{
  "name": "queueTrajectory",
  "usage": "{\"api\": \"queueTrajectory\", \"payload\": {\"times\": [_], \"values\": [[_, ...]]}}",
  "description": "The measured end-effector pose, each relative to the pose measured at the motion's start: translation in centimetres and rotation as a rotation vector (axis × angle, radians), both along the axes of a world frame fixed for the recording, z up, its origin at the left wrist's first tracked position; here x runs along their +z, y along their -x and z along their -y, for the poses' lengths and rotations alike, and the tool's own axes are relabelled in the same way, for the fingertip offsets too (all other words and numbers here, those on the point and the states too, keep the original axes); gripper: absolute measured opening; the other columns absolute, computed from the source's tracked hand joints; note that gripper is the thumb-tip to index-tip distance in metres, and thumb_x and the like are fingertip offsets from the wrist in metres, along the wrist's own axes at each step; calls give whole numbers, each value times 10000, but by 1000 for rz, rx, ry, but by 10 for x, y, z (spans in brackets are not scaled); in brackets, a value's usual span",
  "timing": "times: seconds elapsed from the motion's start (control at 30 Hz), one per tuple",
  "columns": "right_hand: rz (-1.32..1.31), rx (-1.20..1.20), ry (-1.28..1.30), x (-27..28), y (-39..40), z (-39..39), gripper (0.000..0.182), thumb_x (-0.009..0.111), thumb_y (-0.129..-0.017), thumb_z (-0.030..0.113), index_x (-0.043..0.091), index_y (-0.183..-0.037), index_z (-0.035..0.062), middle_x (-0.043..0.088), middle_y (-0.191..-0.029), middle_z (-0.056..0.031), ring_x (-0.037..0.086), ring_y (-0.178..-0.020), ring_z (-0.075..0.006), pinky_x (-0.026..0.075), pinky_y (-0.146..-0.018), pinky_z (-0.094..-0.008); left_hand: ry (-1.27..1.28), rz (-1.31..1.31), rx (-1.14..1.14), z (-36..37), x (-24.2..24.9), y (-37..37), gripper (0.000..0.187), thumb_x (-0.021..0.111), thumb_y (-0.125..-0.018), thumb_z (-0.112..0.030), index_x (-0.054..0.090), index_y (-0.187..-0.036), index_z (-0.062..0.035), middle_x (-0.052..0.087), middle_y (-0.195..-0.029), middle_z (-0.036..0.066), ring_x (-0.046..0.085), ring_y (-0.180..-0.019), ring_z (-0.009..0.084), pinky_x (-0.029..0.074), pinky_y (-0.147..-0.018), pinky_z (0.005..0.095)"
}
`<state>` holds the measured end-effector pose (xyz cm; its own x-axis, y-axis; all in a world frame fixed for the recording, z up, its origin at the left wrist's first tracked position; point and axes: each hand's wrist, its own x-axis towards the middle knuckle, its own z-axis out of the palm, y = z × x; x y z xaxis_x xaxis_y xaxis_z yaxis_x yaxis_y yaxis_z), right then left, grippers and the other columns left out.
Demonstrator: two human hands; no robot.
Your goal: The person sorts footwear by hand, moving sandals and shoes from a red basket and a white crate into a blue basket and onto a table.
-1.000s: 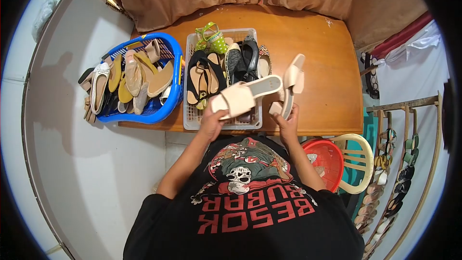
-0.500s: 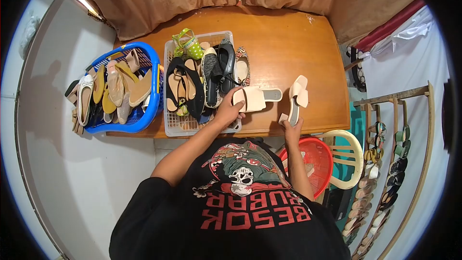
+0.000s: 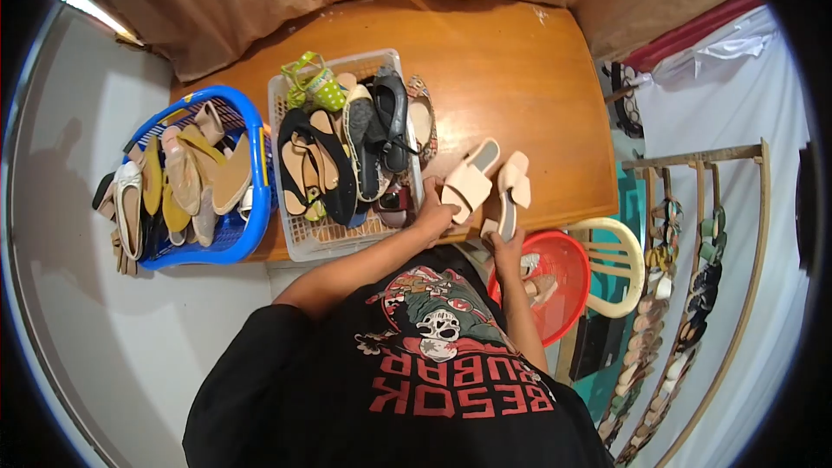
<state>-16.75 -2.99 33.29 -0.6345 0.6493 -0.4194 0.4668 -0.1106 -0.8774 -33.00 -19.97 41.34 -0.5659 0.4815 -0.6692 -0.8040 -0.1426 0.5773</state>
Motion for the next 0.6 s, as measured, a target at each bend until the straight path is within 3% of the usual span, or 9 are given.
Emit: {"api": "queueTrajectory", "payload": {"times": [0.07, 0.1, 0.13, 0.2, 0.23, 0.33, 0.37, 0.47, 0.6], "values": [[21, 49, -108, 6, 8, 2, 494, 700, -855, 66, 414, -1256, 18, 601, -1081, -151, 658, -855, -212, 593, -744, -337, 49, -96, 73, -8, -29, -7, 597, 570, -836, 144, 263, -1272, -124, 508, -1234, 227, 689, -941, 360, 600, -611, 378], [14, 111, -212, 10, 18, 1, 483, 700, -855, 69, 429, -1251, 11, 597, -1096, -155, 649, -846, -201, 578, -721, -308, 33, -49, 49, -8, 1, -2, 599, 597, -840, 125, 261, -1278, -104, 544, -1212, 200, 642, -1034, 301, 565, -659, 386], [9, 102, -211, 14, 28, 0, 483, 700, -855, 69, 429, -1251, 11, 597, -1096, -155, 649, -846, -201, 578, -721, -308, 34, -54, 40, -12, -7, -1, 599, 597, -840, 125, 261, -1278, -104, 544, -1212, 200, 642, -1034, 301, 565, -659, 386], [33, 113, -233, 26, 48, -3, 508, 714, -838, 97, 438, -1253, -6, 593, -1100, -155, 626, -901, -218, 540, -782, -310, 160, -198, -5, -23, -24, -2, 586, 599, -840, 121, 259, -1267, -89, 574, -1194, 197, 616, -1068, 262, 567, -702, 373], [27, 150, -315, 59, 64, 1, 549, 724, -825, 133, 432, -1269, -9, 580, -1102, -151, 597, -996, -254, 501, -900, -351, 186, -133, 44, -29, -26, 1, 600, 598, -845, 123, 273, -1311, -72, 590, -1210, 179, 626, -1061, 235, 558, -706, 334], [-38, 203, -290, 79, 96, -15, 572, 730, -811, 151, 430, -1272, -6, 569, -1115, -153, 567, -1070, -270, 454, -982, -375, 191, -88, 136, -47, -37, 14, 627, 569, -892, 123, 280, -1408, -84, 573, -1306, 151, 629, -1146, 273, 580, -856, 396], [-90, 258, -303, 60, 103, -28, 552, 720, -829, 140, 426, -1275, 3, 564, -1135, -160, 569, -1071, -266, 462, -968, -375, 131, -71, 63, -49, -45, 23, 654, 550, -909, 109, 281, -1466, -102, 568, -1348, 127, 627, -1141, 271, 558, -877, 405], [-74, 333, -225, 53, 136, -54, 546, 723, -838, 133, 416, -1270, 0, 569, -1135, -164, 571, -1081, -271, 463, -964, -378, 73, 64, 91, -69, -43, 45, 574, 552, -913, 77, 361, -1410, -139, 605, -1243, 105, 653, -1025, 254, 573, -773, 378], [-65, 368, -108, 61, 183, -79, 523, 721, -851, 84, 406, -1258, -8, 590, -1116, -176, 619, -1011, -251, 529, -860, -368, 160, 153, 123, -100, -34, 79, 590, 526, -931, 73, 352, -1426, -198, 592, -1272, 99, 649, -1042, 264, 581, -785, 390]]}}
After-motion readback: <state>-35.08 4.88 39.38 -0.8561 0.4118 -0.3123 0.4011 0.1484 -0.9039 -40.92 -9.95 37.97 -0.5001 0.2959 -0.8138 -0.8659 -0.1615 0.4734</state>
